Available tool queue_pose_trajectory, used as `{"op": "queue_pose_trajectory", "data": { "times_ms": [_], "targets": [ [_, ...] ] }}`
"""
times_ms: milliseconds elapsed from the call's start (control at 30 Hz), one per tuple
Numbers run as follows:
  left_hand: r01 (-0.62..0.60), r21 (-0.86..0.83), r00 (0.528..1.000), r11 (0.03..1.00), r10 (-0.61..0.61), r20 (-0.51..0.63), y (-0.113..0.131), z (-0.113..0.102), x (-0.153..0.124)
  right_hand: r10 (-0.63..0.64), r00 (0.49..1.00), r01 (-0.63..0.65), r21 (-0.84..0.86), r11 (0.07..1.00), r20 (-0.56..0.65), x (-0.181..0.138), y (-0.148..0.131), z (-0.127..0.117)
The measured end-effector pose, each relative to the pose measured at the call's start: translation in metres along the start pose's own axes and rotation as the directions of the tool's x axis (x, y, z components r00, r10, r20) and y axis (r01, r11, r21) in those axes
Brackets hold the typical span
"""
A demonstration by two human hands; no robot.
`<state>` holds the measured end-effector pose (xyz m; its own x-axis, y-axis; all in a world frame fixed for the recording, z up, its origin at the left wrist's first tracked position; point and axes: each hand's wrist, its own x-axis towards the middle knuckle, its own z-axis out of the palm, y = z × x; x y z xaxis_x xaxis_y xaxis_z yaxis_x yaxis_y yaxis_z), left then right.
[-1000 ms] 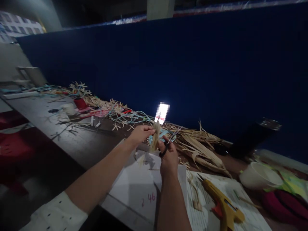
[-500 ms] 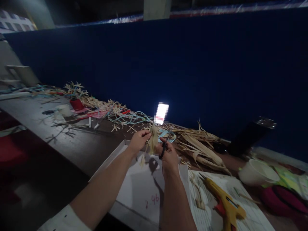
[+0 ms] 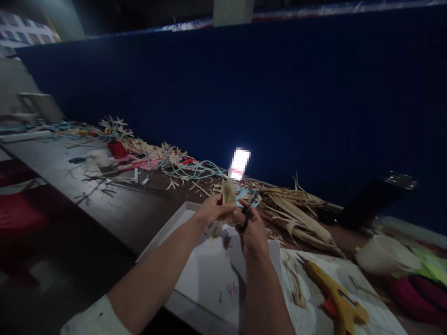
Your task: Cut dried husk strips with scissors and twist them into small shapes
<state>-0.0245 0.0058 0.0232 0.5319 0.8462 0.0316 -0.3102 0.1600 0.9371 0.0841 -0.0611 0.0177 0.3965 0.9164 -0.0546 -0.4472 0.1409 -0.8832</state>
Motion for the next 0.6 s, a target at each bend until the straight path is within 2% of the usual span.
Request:
{"op": "queue_pose_trajectory", "data": {
  "times_ms": [133, 233, 333, 467, 600],
  "targets": [
    [0.034, -0.046, 0.997, 0.998, -0.036, -0.062, 0.0006, -0.0076, 0.0039, -0.015, 0.998, 0.009, 0.089, 0.996, 0.061, -0.0017, -0.0044, -0.0015],
    [0.039, -0.071, 0.997, 0.997, -0.044, -0.068, 0.0013, -0.0111, 0.005, -0.005, 1.0, 0.002, 0.103, 0.995, 0.026, -0.0025, -0.0072, -0.0004],
    [0.034, -0.107, 0.996, 0.994, -0.042, -0.073, 0.0017, -0.0107, 0.0044, 0.022, 0.999, -0.02, 0.047, 0.999, -0.035, -0.0034, -0.0084, 0.0023],
    [0.059, -0.148, 0.998, 0.987, -0.063, -0.021, 0.0023, -0.0078, 0.002, 0.011, 1.0, -0.011, 0.021, 1.0, -0.021, -0.0033, -0.007, 0.0043],
    [0.113, -0.09, 0.993, 0.989, -0.111, 0.026, 0.0025, -0.0062, 0.0, -0.018, 0.999, 0.02, 0.033, 0.999, -0.039, -0.0015, -0.0039, 0.0039]
  ]
}}
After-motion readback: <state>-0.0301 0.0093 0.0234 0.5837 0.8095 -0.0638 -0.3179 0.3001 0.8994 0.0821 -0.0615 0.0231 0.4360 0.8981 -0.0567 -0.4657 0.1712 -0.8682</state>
